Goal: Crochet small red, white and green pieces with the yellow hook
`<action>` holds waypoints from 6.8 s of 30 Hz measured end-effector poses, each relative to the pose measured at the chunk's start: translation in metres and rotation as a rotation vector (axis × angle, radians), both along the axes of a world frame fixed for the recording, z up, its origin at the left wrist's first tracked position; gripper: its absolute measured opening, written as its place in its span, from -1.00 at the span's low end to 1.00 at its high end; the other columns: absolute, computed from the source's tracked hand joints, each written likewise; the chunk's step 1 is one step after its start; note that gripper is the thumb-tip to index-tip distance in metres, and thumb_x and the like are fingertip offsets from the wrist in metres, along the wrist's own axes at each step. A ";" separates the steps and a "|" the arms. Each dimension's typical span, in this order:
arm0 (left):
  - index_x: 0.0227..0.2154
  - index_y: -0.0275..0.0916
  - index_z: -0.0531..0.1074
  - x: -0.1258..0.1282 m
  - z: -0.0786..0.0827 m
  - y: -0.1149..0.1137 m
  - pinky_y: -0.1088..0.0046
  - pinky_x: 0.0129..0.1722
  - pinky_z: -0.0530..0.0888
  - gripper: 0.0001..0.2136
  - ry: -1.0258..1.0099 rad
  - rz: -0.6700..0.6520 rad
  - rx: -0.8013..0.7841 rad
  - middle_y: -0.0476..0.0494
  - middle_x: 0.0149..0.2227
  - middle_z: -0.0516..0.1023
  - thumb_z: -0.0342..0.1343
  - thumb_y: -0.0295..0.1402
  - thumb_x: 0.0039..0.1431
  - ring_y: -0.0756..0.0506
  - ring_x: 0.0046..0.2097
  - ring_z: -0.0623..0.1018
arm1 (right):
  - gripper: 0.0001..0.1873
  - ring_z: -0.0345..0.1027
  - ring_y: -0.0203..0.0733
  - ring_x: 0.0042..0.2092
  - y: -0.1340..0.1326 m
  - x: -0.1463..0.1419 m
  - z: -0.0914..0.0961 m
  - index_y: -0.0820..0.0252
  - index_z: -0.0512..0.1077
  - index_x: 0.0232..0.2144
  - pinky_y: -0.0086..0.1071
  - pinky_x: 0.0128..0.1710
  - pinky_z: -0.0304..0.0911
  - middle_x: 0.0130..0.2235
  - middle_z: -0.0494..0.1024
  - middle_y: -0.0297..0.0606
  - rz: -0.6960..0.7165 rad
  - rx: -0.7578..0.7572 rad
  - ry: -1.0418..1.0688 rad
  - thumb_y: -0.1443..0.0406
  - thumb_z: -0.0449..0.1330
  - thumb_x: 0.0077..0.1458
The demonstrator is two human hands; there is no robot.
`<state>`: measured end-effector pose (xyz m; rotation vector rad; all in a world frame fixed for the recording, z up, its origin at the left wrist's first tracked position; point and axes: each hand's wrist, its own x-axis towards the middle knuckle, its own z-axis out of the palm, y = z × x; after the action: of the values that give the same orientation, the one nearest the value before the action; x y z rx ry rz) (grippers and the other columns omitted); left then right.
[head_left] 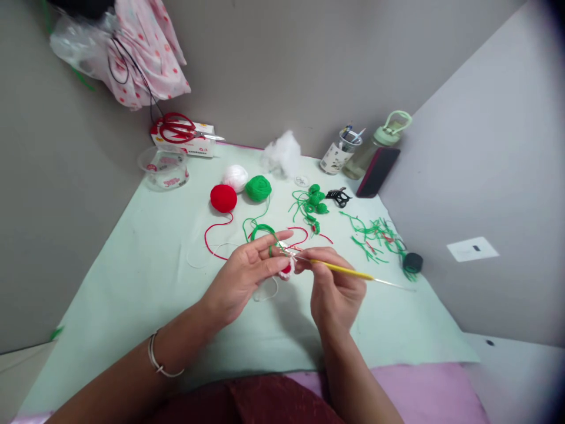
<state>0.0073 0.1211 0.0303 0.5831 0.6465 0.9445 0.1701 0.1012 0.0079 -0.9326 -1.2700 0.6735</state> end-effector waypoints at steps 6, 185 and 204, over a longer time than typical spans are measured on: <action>0.12 -0.20 0.58 0.000 -0.004 0.001 0.47 -0.17 0.43 -0.54 0.116 0.067 0.075 0.07 -0.37 0.55 0.44 -0.40 0.14 0.04 -0.30 0.53 | -0.86 0.53 -0.24 -0.38 0.003 0.007 0.002 0.05 0.65 -0.20 -0.30 -0.38 0.49 -0.31 0.65 -0.30 0.046 -0.032 0.049 0.30 0.25 0.35; -0.02 -0.12 0.63 0.009 -0.010 -0.011 0.37 -0.02 0.52 -0.66 0.281 0.233 0.219 -0.03 -0.23 0.56 0.45 -0.34 0.12 -0.05 -0.17 0.55 | -0.81 0.55 -0.14 -0.27 -0.012 0.005 0.000 0.04 0.63 -0.24 -0.20 -0.26 0.54 -0.34 0.60 -0.27 0.000 -0.044 0.014 0.24 0.21 0.38; 0.04 -0.11 0.56 0.016 -0.013 -0.015 0.45 -0.08 0.54 -0.56 0.183 0.195 0.171 0.05 -0.29 0.49 0.46 -0.44 0.08 0.00 -0.19 0.55 | -0.84 0.49 -0.20 -0.17 -0.005 0.003 -0.009 -0.01 0.67 -0.22 -0.33 -0.24 0.42 -0.25 0.63 -0.27 0.138 -0.081 0.153 0.26 0.26 0.35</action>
<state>0.0231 0.1064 0.0177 0.7751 0.8018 1.1450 0.1734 0.0964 -0.0012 -0.8471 -1.1853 0.8938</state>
